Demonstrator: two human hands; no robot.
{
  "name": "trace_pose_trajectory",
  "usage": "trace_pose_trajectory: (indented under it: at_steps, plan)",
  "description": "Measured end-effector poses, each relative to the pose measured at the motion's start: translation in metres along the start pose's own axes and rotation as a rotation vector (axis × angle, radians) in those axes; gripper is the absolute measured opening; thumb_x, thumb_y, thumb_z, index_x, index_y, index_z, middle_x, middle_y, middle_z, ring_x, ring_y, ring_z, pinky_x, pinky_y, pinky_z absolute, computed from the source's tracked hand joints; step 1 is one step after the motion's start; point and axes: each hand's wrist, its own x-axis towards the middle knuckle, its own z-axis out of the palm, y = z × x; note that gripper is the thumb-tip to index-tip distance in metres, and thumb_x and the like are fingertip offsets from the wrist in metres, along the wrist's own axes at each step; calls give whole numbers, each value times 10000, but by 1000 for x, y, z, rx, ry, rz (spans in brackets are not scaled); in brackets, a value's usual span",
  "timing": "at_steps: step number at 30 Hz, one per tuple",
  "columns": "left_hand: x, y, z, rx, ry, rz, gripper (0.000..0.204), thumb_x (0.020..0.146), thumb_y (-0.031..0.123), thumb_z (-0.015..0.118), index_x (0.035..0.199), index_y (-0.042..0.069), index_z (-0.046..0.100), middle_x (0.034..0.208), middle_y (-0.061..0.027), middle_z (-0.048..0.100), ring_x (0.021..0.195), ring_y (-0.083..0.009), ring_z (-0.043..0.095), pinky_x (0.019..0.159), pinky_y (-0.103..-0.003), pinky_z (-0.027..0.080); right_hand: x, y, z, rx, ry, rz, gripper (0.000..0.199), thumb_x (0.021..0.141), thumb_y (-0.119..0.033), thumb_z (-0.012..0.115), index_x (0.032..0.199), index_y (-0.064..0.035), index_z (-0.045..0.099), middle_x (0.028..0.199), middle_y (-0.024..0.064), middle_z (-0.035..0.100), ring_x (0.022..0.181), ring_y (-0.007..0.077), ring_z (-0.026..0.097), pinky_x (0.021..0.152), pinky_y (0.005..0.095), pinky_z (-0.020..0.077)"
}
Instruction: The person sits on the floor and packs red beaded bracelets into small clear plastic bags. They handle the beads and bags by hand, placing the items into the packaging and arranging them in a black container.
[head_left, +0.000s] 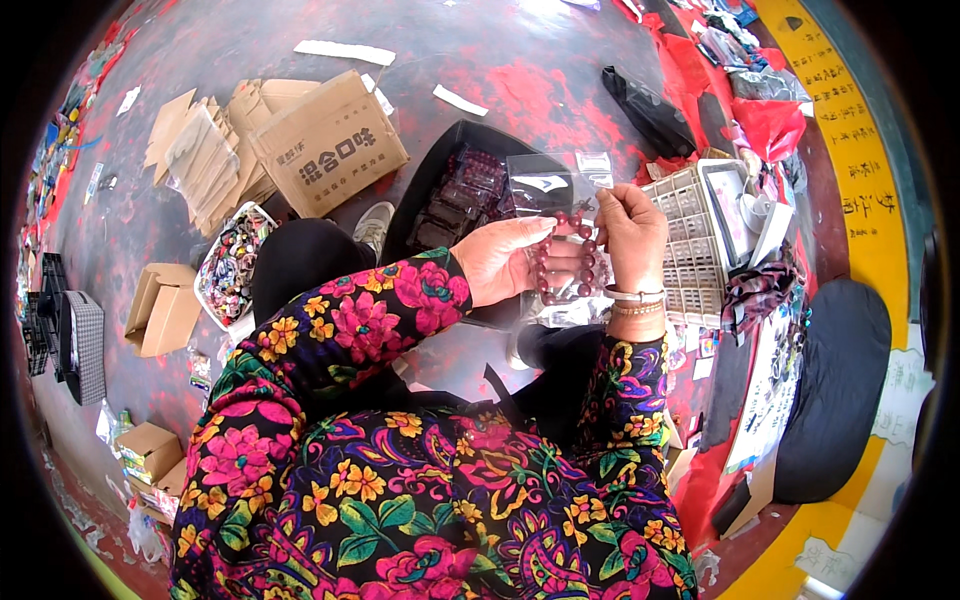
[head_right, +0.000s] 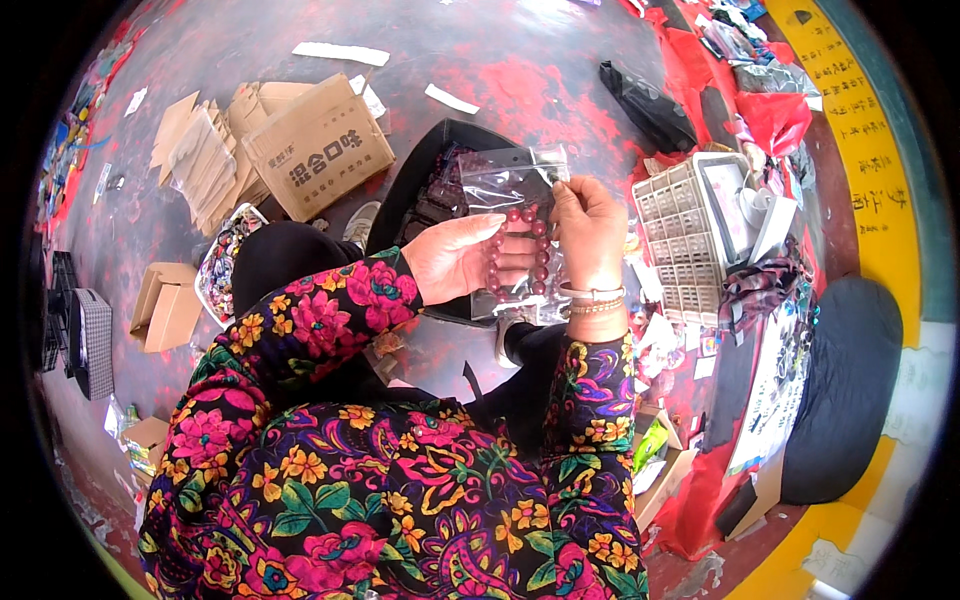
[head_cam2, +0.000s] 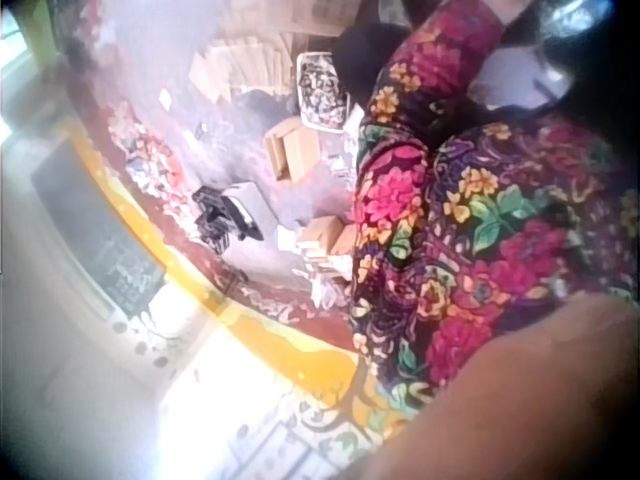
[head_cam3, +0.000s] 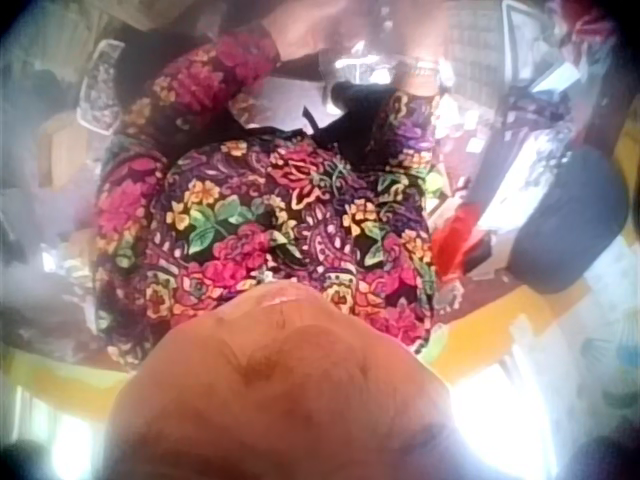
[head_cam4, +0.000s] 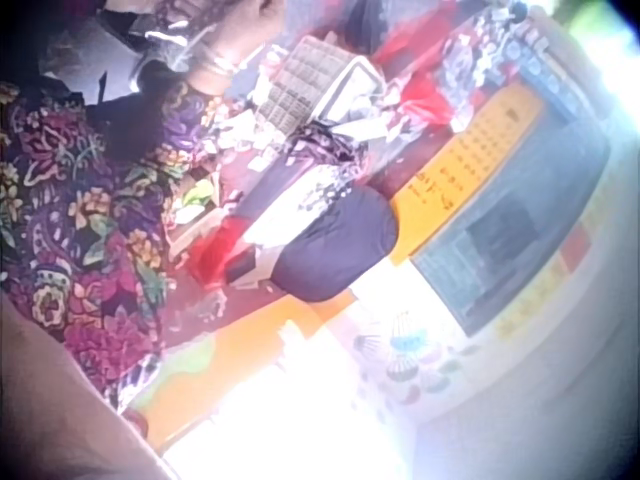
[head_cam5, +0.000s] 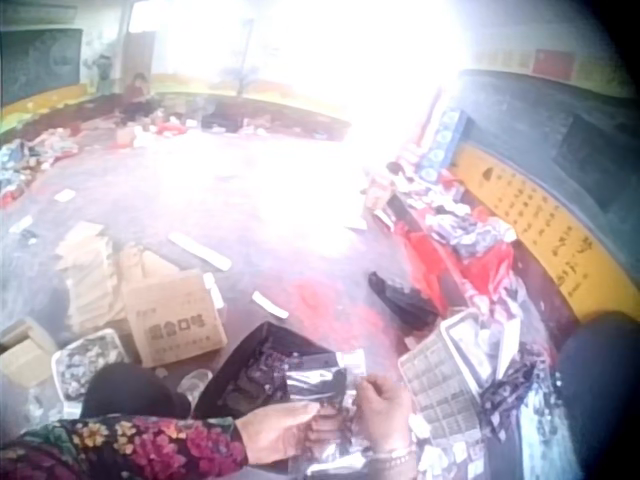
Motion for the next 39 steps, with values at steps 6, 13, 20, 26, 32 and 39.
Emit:
trace_pose_trajectory:
  at_steps: [6, 13, 20, 26, 32, 39]
  plan:
    - [0, 4, -7, 6, 103, 123, 329, 942, 200, 418, 1177, -26, 464, 1160, -199, 548, 1056, -291, 559, 904, -403, 463, 1, -5, -4, 208, -171, 200, 229, 894, -182, 547, 1006, 10, 603, 793, 65, 631, 665, 107, 595, 582, 217, 457]
    - [3, 23, -20, -94, 117, 404, 346, 968, 231, 355, 1192, -20, 435, 1194, -195, 522, 1106, -280, 528, 966, -434, 415, -2, -5, -7, 624, -369, 211, 435, 889, -343, 549, 1127, 22, 542, 987, 114, 640, 847, 174, 619, 714, 280, 490]
    - [5, 14, -5, -126, 103, 490, 352, 966, 217, 365, 1258, 21, 387, 1303, -239, 404, 1188, -331, 441, 1024, -444, 352, 0, -3, -2, 617, -366, 232, 436, 865, -277, 597, 1180, 11, 507, 961, 100, 640, 868, 165, 622, 714, 270, 504]
    - [8, 23, 11, -181, 203, 590, 356, 965, 224, 374, 1266, 35, 391, 1278, -207, 437, 1170, -306, 448, 1017, -429, 362, -6, -9, 13, 841, -286, 308, 266, 852, -152, 608, 1084, -27, 578, 900, 62, 653, 797, 130, 624, 655, 250, 494]
    - [4, 21, 14, -83, 85, 532, 385, 956, 275, 404, 1275, 59, 402, 1267, -151, 463, 1162, -258, 453, 977, -416, 388, -6, -6, 26, 696, -236, 217, 209, 846, -139, 617, 1023, -28, 613, 822, 39, 652, 730, 104, 611, 587, 216, 477]
    - [9, 25, -1, -125, 166, 533, 358, 947, 337, 409, 1159, 59, 487, 1172, -133, 537, 1092, -256, 516, 963, -405, 401, -10, -4, 18, 315, -38, -48, 233, 854, -119, 616, 1058, -7, 628, 873, 8, 631, 780, 63, 547, 668, 197, 432]
